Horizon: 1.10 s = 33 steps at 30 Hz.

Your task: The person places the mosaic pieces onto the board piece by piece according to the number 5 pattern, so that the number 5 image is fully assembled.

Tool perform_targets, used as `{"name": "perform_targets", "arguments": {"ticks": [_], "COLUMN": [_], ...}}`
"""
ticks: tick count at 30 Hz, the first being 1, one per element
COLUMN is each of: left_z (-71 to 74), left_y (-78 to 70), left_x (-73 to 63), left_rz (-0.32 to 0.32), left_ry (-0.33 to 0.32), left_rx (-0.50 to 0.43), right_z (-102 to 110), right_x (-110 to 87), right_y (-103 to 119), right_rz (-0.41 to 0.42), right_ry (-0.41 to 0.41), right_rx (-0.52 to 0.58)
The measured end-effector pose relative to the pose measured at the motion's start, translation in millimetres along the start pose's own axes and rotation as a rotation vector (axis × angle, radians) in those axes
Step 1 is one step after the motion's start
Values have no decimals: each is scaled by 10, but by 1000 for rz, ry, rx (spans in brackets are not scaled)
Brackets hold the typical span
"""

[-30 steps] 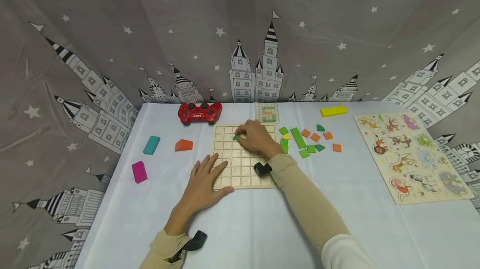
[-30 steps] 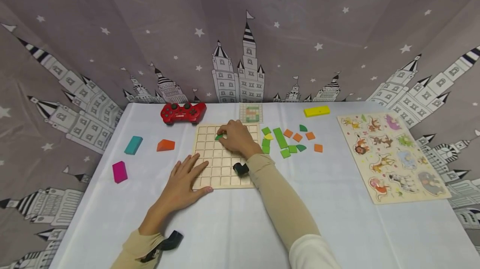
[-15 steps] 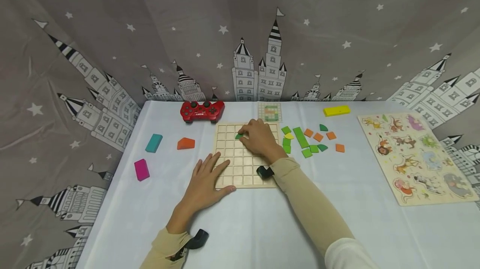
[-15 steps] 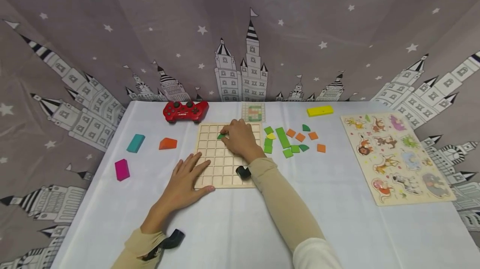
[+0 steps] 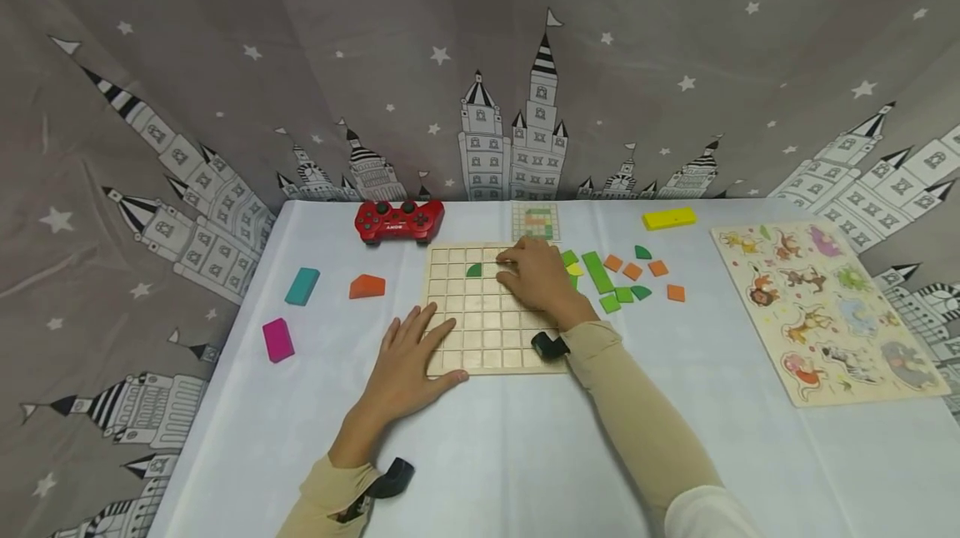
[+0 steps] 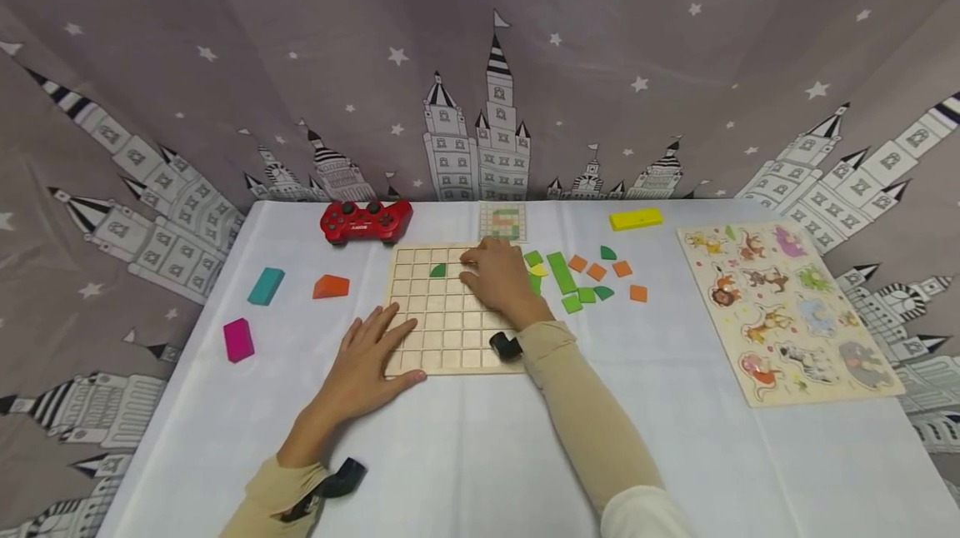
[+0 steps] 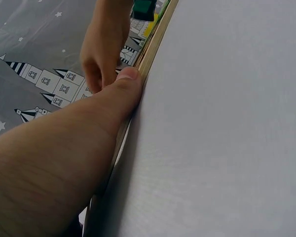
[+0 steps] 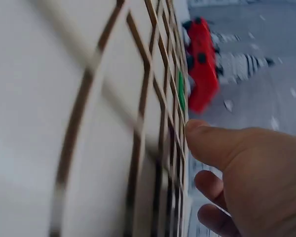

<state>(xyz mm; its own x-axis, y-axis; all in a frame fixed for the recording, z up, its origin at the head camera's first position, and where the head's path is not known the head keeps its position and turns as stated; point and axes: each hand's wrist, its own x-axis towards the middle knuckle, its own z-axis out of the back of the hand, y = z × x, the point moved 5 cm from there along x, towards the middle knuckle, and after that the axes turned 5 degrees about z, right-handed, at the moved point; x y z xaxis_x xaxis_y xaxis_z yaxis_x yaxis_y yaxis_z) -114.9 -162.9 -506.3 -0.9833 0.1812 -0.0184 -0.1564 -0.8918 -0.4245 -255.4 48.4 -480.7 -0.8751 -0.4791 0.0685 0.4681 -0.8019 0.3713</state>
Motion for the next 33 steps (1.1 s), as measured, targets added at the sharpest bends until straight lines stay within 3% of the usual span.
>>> {"name": "perform_targets", "arguments": {"ticks": [4,11,17,21,25,29,33], "left_z": [-12,-15,-28,-33,-26,-15,-10], "left_y": [12,28,43,39,18,13,15], "left_x": [7,13,3,3,2,-3,-12], "left_rz": [5,4,-3,-16,-35,-40,-34], "left_ry": [10,2,0,0,-10,-16,-15], "left_rx": [2,6,9,12,11,10,9], "right_z": [153,414,603,686,725,700,662], "right_x": [-270,-903,-1377,-1608,-1768,-1817,-1797], "right_y": [-346,-1061,-1517,-1699,-1793,-1840,-1867], "right_rz": [-60,-222,-285,-336,-390,-400,-394], "right_ry": [-63,-166,-261,-270,-222,-174,-189], "right_rx": [91,109,161,176,169,144,104]}}
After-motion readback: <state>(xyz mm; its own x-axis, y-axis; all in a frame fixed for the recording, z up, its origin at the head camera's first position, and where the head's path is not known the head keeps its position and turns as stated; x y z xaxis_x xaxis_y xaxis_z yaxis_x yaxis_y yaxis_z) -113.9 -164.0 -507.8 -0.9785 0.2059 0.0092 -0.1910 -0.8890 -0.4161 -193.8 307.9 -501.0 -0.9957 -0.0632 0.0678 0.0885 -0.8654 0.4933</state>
